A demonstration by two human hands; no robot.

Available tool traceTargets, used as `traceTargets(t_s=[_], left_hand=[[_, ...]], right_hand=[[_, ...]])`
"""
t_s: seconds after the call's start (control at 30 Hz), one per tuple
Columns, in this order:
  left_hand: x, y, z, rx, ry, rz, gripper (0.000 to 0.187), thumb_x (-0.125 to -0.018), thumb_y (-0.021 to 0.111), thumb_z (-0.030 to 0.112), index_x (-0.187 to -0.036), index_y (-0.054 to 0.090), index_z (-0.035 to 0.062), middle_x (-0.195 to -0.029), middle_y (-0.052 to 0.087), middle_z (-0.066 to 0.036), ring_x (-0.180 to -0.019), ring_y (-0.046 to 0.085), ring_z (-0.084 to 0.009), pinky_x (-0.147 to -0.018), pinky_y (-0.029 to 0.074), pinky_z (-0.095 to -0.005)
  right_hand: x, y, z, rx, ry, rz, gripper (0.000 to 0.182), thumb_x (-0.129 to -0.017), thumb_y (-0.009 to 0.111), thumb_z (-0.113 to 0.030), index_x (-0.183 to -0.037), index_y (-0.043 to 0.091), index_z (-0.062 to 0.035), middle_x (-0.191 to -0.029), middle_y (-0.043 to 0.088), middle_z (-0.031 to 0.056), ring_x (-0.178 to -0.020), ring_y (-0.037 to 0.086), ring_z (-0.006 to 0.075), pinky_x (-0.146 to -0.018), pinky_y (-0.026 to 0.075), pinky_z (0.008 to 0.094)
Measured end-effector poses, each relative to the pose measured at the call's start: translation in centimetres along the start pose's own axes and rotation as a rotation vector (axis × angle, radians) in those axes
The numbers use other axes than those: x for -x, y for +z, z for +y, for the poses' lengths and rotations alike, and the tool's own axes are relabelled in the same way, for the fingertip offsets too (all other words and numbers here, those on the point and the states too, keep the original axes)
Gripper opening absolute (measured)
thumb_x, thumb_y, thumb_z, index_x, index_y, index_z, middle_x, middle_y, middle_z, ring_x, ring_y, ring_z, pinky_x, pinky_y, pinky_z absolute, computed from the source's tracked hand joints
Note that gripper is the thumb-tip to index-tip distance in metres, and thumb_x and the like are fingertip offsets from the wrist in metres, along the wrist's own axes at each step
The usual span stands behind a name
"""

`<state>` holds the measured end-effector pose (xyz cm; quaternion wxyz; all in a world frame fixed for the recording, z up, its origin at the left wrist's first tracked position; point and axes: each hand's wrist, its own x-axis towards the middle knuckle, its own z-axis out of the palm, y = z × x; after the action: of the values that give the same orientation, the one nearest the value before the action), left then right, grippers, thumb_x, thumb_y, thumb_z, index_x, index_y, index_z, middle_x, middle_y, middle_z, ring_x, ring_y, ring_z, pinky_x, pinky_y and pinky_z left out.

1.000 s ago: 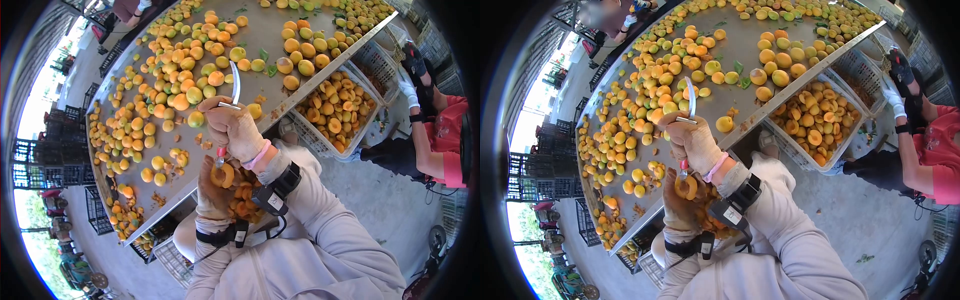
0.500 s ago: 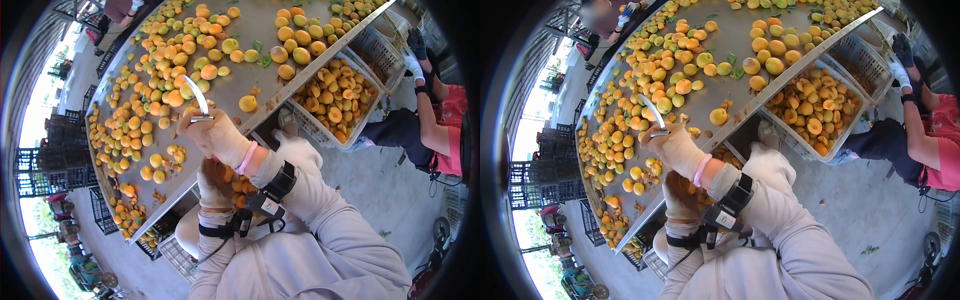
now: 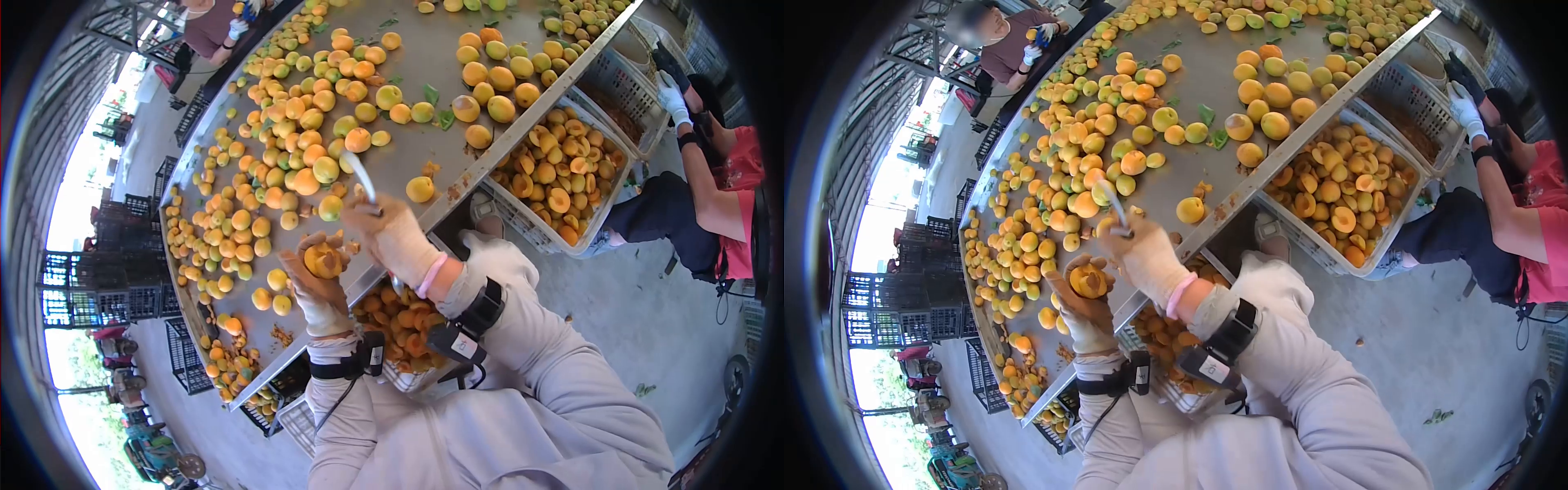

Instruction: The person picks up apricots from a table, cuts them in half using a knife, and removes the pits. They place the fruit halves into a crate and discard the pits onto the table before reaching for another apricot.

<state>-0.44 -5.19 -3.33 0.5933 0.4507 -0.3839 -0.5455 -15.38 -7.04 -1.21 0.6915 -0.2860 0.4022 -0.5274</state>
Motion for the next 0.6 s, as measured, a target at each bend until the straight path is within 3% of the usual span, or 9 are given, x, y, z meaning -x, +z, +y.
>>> traceTargets(t_s=[0.07, 0.13, 0.23, 0.27, 0.33, 0.43, 0.5, 0.53, 0.6], left_hand=[[0.1, 0.3, 0.1, -0.3, 0.185, 0.017, 0.056, -0.095, 0.041, 0.054, -0.107, 0.057, 0.0024, -0.09, 0.06, -0.008, -0.072, 0.055, -0.0145, -0.065, 0.046, -0.0252], [0.4, -0.3, 0.0, -0.73, 0.363, -0.033, 0.053, -0.096, 0.04, 0.051, -0.107, 0.057, 0.0021, -0.088, 0.058, -0.007, -0.072, 0.053, -0.0124, -0.061, 0.044, -0.0238], [0.7, 0.8, -0.2, -0.821, 0.593, 0.027, 0.044, -0.099, 0.038, 0.042, -0.109, 0.057, 0.0043, -0.086, 0.058, -0.005, -0.069, 0.052, -0.0092, -0.06, 0.043, -0.023], [0.6, 0.7, -0.3, -0.843, 0.642, 0.055, 0.042, -0.099, 0.038, 0.041, -0.109, 0.057, 0.005, -0.085, 0.058, -0.005, -0.068, 0.052, -0.0091, -0.06, 0.043, -0.0229], [0.8, 0.4, -0.4, -0.608, 0.347, 0.159, 0.039, -0.1, 0.036, 0.036, -0.112, 0.054, 0.0039, -0.103, 0.057, -0.009, -0.086, 0.055, -0.0183, -0.074, 0.047, -0.0296], [-0.2, -2.5, -0.7, 0.064, -0.078, 0.159, 0.036, -0.1, 0.035, 0.033, -0.118, 0.05, 0.0055, -0.116, 0.056, -0.012, -0.095, 0.057, -0.0262, -0.083, 0.048, -0.0351], [-1.3, -5.1, -1.4, 0.731, -0.169, -0.418, 0.035, -0.099, 0.038, 0.032, -0.124, 0.044, 0.0086, -0.122, 0.054, -0.013, -0.094, 0.057, -0.0315, -0.085, 0.049, -0.0405], [-1.2, -5.6, -1.4, 0.74, -0.171, -0.178, 0.036, -0.099, 0.039, 0.032, -0.123, 0.046, 0.0079, -0.12, 0.055, -0.014, -0.092, 0.057, -0.03, -0.083, 0.05, -0.0428], [-0.3, -2.9, 0.5, 0.747, -0.178, 0.305, 0.037, -0.097, 0.043, 0.033, -0.123, 0.05, 0.0066, -0.116, 0.057, -0.015, -0.088, 0.058, -0.0269, -0.079, 0.05, -0.0474]], right_hand=[[0.2, 0.8, 1.4, 0.244, 0.148, -0.043, 0.022, -0.089, 0.061, -0.026, -0.094, 0.059, -0.0042, -0.069, 0.057, 0.0012, -0.05, 0.051, 0.0067, -0.04, 0.038, 0.0218], [0.5, 0.9, 1.4, 0.155, 0.247, -0.154, 0.031, -0.085, 0.063, -0.032, -0.097, 0.057, -0.0035, -0.072, 0.06, 0.0022, -0.051, 0.054, 0.0093, -0.042, 0.041, 0.0227], [-0.4, 0.2, 2.4, -0.014, 0.344, -0.339, 0.039, -0.082, 0.065, -0.029, -0.108, 0.054, -0.0019, -0.08, 0.062, 0.0064, -0.055, 0.059, 0.0134, -0.047, 0.048, 0.0257], [-0.5, 0.8, 2.4, 0.013, 0.309, -0.28, 0.033, -0.083, 0.065, -0.026, -0.104, 0.055, -0.0028, -0.076, 0.061, 0.0047, -0.053, 0.057, 0.012, -0.045, 0.045, 0.0244], [-0.1, 2.4, 2.8, 0.067, 0.247, -0.162, 0.021, -0.083, 0.066, -0.018, -0.096, 0.057, -0.0046, -0.069, 0.058, 0.0011, -0.05, 0.053, 0.0092, -0.042, 0.04, 0.0218], [0.0, 2.9, 3.7, 0.004, 0.186, -0.155, 0.017, -0.08, 0.064, -0.013, -0.093, 0.059, -0.004, -0.069, 0.06, 0.003, -0.05, 0.054, 0.01, -0.043, 0.041, 0.0224], [0.1, 2.9, 1.6, 0.081, 0.148, -0.13, 0.016, -0.079, 0.062, -0.012, -0.094, 0.061, -0.0045, -0.067, 0.062, 0.0038, -0.052, 0.056, 0.01, -0.045, 0.042, 0.0228], [-1.0, 2.7, 2.4, 0.103, 0.108, -0.097, 0.016, -0.079, 0.064, -0.014, -0.094, 0.063, -0.0058, -0.066, 0.062, 0.0032, -0.053, 0.059, 0.0097, -0.047, 0.044, 0.0229], [-3.5, 1.3, 4.2, 0.873, -0.343, -0.05, 0.019, -0.084, 0.062, -0.021, -0.095, 0.068, -0.0066, -0.071, 0.064, 0.0079, -0.057, 0.062, 0.0095, -0.05, 0.049, 0.0253]])
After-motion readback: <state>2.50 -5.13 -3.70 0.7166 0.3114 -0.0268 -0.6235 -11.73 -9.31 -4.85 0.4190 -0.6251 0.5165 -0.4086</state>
